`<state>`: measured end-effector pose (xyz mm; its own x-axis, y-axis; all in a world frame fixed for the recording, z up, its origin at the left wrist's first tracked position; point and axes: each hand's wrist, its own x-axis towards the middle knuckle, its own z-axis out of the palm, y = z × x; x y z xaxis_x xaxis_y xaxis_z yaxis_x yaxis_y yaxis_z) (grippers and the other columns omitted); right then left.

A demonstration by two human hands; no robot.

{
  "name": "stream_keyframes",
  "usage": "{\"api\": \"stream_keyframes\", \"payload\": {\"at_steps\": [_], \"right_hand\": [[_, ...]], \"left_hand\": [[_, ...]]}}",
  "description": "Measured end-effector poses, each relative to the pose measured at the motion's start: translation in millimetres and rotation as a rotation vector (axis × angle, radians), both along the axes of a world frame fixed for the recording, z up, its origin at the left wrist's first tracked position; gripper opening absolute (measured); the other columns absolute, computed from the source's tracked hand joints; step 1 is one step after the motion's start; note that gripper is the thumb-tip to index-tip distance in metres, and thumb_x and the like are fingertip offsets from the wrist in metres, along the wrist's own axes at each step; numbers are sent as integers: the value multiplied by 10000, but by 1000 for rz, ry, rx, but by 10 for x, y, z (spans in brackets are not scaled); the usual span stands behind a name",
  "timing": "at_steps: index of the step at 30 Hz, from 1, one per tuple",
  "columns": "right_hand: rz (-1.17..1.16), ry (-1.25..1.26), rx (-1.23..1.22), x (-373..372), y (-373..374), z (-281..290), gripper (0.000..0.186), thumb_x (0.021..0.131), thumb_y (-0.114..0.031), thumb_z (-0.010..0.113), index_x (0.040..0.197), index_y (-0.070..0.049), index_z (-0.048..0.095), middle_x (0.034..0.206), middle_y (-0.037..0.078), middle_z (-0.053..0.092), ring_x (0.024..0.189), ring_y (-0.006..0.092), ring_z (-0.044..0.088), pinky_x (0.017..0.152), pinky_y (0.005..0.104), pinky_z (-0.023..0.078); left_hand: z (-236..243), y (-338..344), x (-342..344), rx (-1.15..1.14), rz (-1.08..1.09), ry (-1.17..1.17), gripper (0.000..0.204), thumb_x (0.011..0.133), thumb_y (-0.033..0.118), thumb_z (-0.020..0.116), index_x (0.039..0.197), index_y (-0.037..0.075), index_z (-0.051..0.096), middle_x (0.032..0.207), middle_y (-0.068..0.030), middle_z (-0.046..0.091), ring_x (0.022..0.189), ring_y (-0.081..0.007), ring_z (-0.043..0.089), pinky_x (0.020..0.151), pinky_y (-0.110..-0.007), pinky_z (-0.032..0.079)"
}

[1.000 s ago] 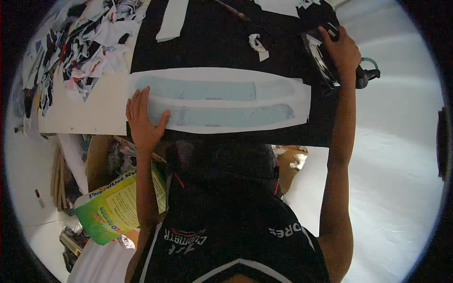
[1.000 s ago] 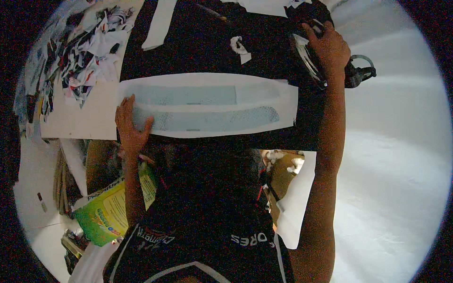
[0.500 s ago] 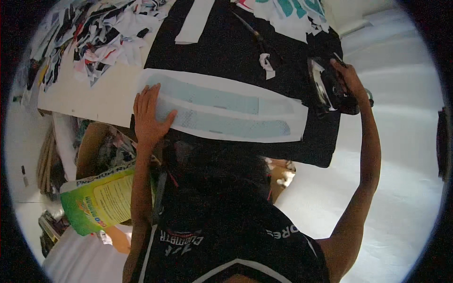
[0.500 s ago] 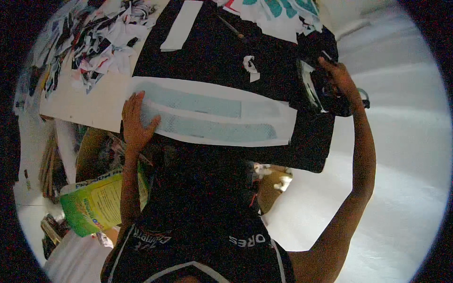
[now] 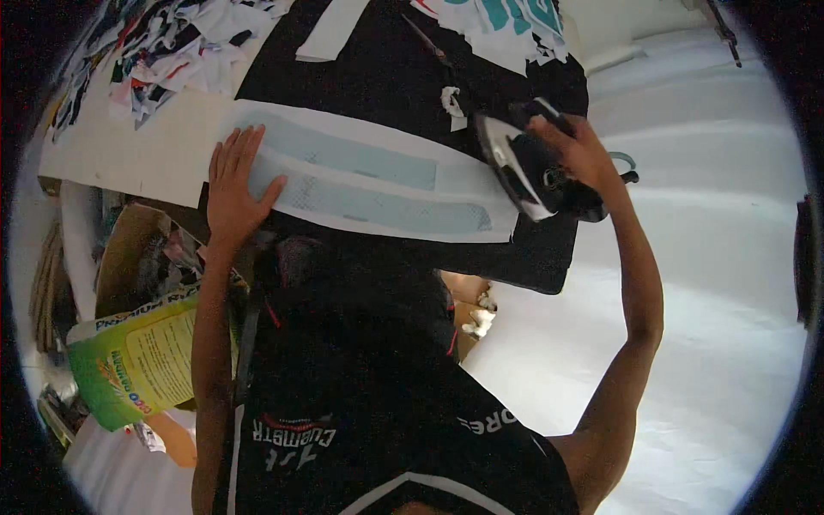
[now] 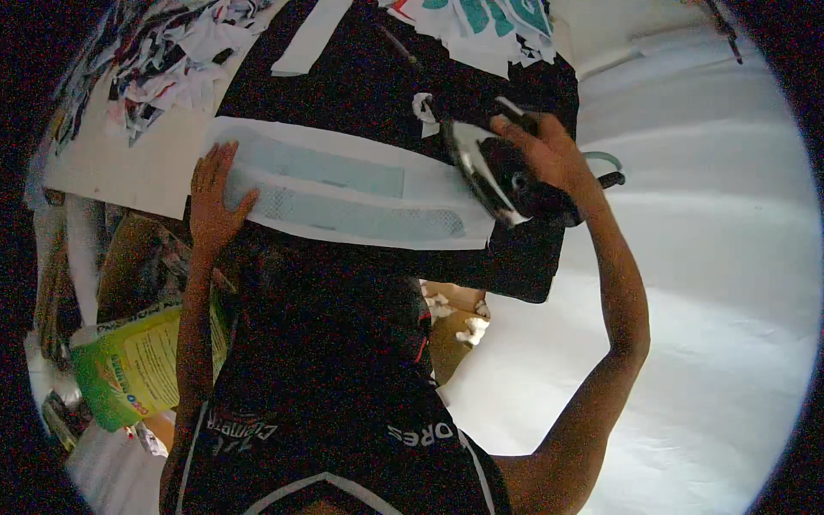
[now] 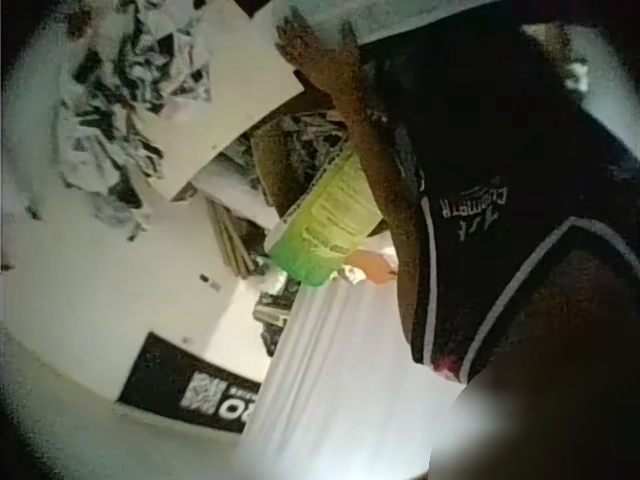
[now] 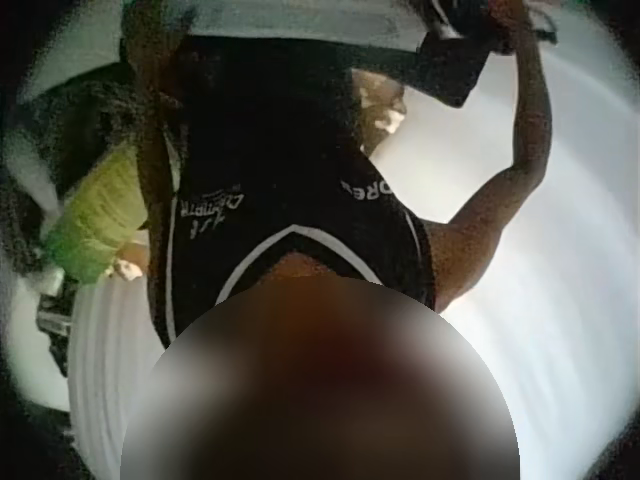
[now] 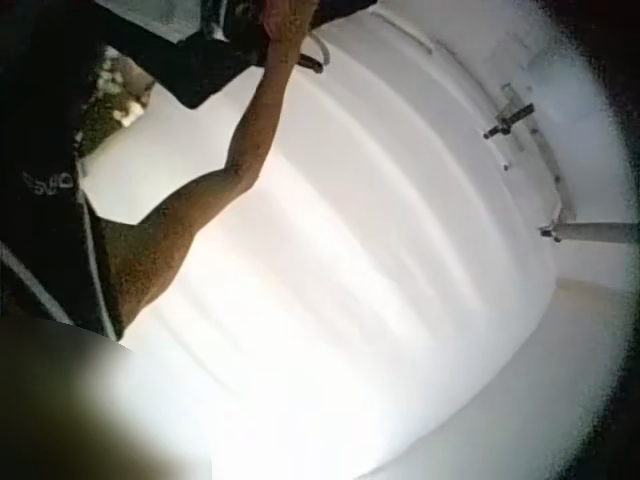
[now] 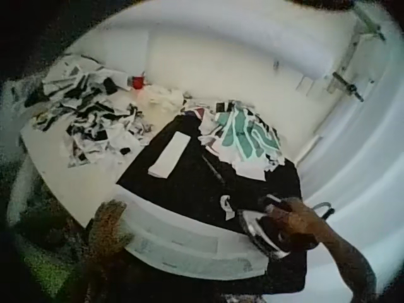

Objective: Ironing designs and labels onto black fabric pieces using a hand iron.

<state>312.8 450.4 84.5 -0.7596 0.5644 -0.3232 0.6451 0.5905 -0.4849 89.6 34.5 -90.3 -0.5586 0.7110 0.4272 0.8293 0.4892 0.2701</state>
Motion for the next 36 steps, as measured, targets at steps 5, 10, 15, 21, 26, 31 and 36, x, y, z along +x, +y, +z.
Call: {"api": "stream_keyframes", "payload": {"at_steps": [5,10,15,21,26,31,36], "right_hand": [[53,101,-131,-24,-474,-219,426,886,-500,674,831,-84,602,563,-52,439,461,64,403,428,268,287],[139,71,-52,-16,-613,-255,513,885,-526,645,899,-14,640,626,33,542,580,136,520,550,306,404],[129,-91,61,-45,-563,-386,666,869,-630,586,1029,10,675,798,144,643,769,226,620,741,376,473],[158,-87,52,-9,-618,-334,702,848,-664,590,1023,9,681,724,124,606,694,215,607,683,369,465],[201,-53,131,-23,-643,-349,747,849,-704,549,1039,4,694,857,190,686,831,305,677,795,417,524],[54,-62,-27,-48,-673,-341,567,874,-574,638,921,-10,637,531,2,464,436,95,472,422,269,389],[26,-37,-157,30,-547,-372,560,859,-567,661,930,-14,615,541,9,474,452,100,495,418,271,409]], "left_hand": [[-7,18,-2,12,-25,-16,679,889,420,641,1468,160,402,1467,-112,435,1396,-312,352,1174,-496,222],[-17,-2,-36,-18,-22,20,675,897,428,635,1472,169,396,1471,-117,429,1399,-312,347,1170,-506,224],[-70,0,-62,-20,-20,32,678,896,432,636,1471,165,396,1471,-121,430,1397,-311,351,1166,-506,228],[-59,6,-8,-1,-7,28,675,893,453,636,1462,168,412,1464,-125,434,1395,-310,353,1166,-506,227],[-93,13,-38,-29,5,74,674,891,463,636,1459,173,418,1461,-122,436,1394,-312,353,1167,-510,221],[-84,-9,-82,-40,-2,33,655,884,465,640,1433,163,450,1451,-119,444,1390,-316,354,1163,-524,218],[-89,26,-53,-75,23,65,629,878,473,639,1396,148,493,1447,-116,448,1386,-304,361,1162,-518,226]]}}
